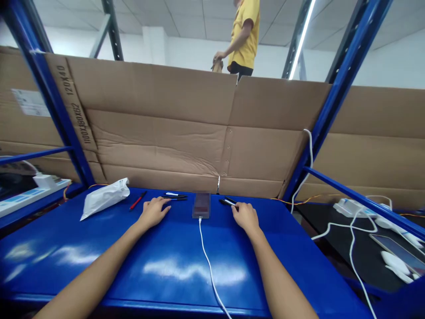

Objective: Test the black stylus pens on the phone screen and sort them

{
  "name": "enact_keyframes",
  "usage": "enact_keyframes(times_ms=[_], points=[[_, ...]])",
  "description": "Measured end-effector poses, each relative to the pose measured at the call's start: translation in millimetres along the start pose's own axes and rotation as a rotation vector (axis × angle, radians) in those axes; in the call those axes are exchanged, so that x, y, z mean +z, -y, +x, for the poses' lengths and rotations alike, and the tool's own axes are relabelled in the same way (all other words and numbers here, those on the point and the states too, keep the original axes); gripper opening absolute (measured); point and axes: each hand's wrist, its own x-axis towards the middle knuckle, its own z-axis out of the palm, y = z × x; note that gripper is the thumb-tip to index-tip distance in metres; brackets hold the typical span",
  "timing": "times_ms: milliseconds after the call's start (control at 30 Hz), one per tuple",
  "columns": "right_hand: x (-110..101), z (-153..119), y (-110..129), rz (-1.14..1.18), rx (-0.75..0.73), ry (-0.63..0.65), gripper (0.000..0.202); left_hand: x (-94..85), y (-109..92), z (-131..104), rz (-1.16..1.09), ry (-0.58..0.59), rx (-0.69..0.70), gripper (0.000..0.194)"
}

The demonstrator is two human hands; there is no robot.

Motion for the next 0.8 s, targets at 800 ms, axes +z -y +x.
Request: enact_keyframes(times_ms=[800], points=[[-1,-1,4,-0.056,0.038,-0.01,0.026,8.7,8,2,0.075,-0.064,-0.134,0.037]])
